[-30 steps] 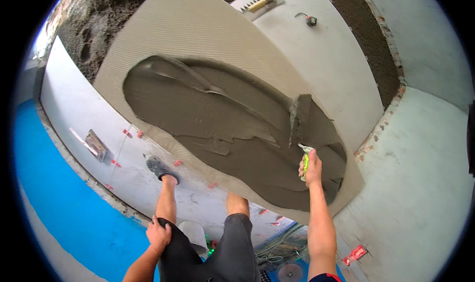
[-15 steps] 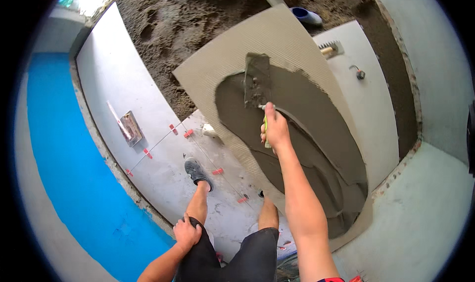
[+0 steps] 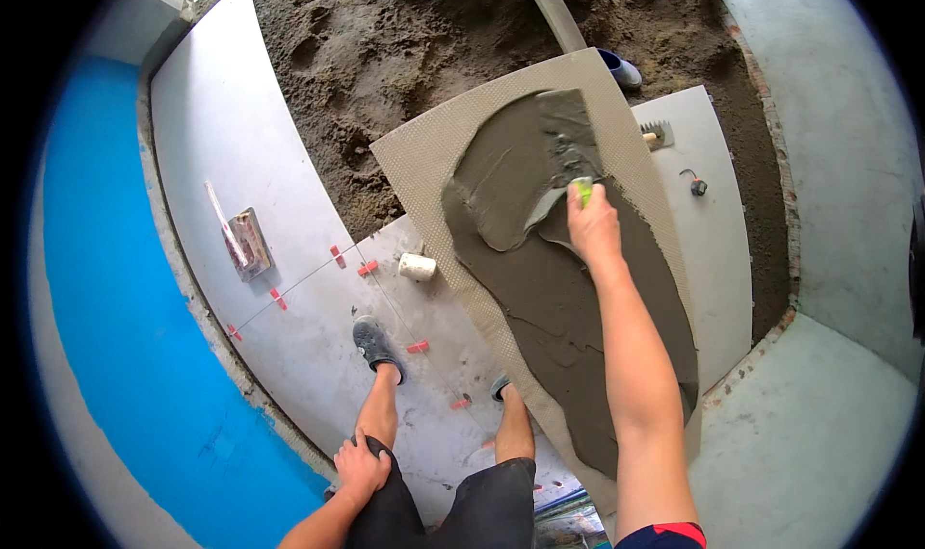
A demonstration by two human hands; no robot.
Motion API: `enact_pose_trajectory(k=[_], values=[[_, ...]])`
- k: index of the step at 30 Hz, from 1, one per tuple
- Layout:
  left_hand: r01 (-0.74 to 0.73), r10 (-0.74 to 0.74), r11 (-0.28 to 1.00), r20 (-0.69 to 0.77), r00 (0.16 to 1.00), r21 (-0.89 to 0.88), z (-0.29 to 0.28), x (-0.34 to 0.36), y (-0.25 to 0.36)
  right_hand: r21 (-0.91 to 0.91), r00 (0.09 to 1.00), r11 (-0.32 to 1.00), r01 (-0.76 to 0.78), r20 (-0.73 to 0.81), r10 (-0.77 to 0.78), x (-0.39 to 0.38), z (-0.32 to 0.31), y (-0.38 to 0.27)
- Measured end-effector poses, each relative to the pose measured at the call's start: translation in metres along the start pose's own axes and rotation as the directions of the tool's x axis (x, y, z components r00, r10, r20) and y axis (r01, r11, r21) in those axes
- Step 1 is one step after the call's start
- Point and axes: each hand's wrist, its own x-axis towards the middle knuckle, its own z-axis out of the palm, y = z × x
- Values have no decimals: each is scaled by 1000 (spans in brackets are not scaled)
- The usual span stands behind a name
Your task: The person applies mortar to the back of a large tile using a trowel and then carefully places and levels the tile on the floor with a suction handle.
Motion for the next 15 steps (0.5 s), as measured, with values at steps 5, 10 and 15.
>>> enact_pose_trajectory(k=[5, 10, 15], values=[[10, -10, 999, 10, 1000, 30, -3, -2, 8, 201, 965, 945, -260, 12, 262, 12, -11, 74], [-15, 15, 997, -11, 1000, 73, 11, 1, 12, 505, 875, 746, -434, 39, 482, -96, -1, 154], [-40, 43, 988, -15, 999, 152, 14, 0, 12, 460, 798, 695, -552, 52, 600, -237, 26, 212]])
